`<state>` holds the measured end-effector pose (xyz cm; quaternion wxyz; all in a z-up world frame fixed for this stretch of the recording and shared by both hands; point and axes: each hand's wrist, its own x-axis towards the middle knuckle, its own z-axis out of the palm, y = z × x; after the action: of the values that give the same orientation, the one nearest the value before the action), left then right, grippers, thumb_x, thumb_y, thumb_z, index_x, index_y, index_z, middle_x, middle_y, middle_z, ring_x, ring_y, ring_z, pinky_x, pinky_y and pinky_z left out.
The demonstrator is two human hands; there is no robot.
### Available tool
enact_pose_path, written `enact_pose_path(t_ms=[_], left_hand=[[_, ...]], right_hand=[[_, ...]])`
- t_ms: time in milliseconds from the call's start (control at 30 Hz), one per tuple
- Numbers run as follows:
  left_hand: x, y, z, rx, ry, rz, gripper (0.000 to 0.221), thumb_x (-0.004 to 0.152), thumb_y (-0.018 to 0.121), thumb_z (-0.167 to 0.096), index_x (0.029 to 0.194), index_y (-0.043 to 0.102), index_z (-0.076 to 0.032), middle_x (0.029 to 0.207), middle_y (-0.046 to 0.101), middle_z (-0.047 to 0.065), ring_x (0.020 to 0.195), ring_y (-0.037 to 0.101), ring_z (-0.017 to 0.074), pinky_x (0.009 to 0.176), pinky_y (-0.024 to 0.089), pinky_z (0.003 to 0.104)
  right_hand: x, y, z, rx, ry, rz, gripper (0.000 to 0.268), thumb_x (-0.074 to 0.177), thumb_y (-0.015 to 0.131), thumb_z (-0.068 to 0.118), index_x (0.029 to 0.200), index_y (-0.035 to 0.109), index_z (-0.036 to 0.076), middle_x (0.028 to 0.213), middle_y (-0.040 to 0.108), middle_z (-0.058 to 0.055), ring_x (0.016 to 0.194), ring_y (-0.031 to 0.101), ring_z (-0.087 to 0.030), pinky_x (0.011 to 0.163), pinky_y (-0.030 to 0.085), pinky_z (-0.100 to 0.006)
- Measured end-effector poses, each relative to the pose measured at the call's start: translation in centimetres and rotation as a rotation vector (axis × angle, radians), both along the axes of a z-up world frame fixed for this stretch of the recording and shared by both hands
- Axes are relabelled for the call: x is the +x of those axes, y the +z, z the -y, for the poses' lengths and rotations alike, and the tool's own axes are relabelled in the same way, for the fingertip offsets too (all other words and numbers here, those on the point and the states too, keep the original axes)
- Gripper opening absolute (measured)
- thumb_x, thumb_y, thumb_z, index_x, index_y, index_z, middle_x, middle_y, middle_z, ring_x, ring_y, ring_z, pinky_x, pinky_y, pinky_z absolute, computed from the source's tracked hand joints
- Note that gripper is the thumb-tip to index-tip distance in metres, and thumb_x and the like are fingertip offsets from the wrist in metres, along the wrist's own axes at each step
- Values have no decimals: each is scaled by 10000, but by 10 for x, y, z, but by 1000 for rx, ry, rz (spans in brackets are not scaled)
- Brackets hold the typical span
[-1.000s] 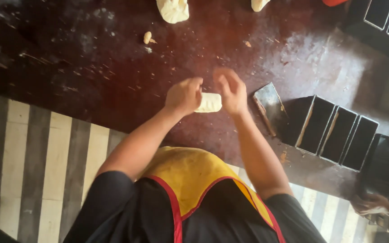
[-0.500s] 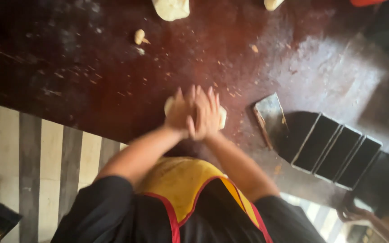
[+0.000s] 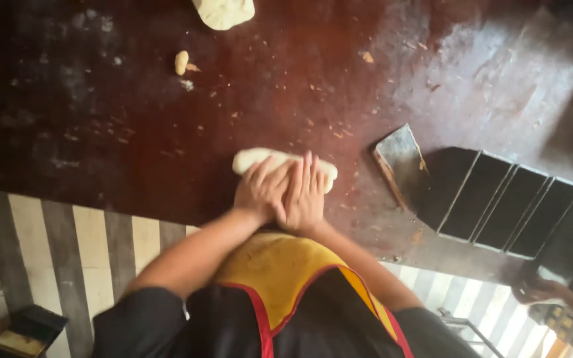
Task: The person takes pieces of dough from the table, flattens and rolls each piece by hand into a loaf shape, and places the shaped dough into black loaf pans on the worktable. They repeat this shaping and panning cycle with dough pieces one at a time.
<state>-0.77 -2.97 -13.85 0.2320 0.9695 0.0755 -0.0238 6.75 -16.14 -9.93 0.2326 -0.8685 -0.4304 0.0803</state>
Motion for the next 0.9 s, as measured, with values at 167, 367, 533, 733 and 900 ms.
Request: enact_pose_path(t_ms=[167,367,533,733,900], left_hand=[[53,14,-13,75,116,-87,594,1029,403,-508,1604,441,-368,1709,292,-17,1565,232,347,1205,225,583],[198,36,-101,194,174,-110,801,1000,257,-684,1549,445,-132,1624,354,84,1525,240,296,1241,141,523],[161,31,-85,71,96,-51,639,1066,322,-534,1551,442,-135,1653,321,74,1523,248,359,1220,208,525],[34,36,-36,64,39,-56,620,1029,371,-546,1618,386,-353,1713,222,-1,1572,98,441,1244,206,604],[155,71,-91,25,201,-201,712,1004,428,-627,1636,263,-344,1712,64,-10,1541,19,490,1203,72,738]], right_hand=[[49,3,-29,-167,-108,-52,1055,985,321,678,1578,166,-180,1668,113,-393,1556,68,-594,1254,54,-667],[171,26,-107,-284,-207,76,862,995,347,519,1653,206,-19,1732,166,-223,1569,44,-551,1255,-17,-683],[140,61,-99,-438,-81,57,830,938,364,488,1652,257,79,1709,163,-183,1521,89,-535,1180,63,-711],[29,7,-35,-510,-162,154,838,983,351,617,1643,259,109,1728,119,-111,1511,37,-618,1195,58,-726],[123,24,-98,-448,-322,38,799,1033,327,516,1654,233,22,1703,81,-282,1495,17,-639,1182,39,-754]])
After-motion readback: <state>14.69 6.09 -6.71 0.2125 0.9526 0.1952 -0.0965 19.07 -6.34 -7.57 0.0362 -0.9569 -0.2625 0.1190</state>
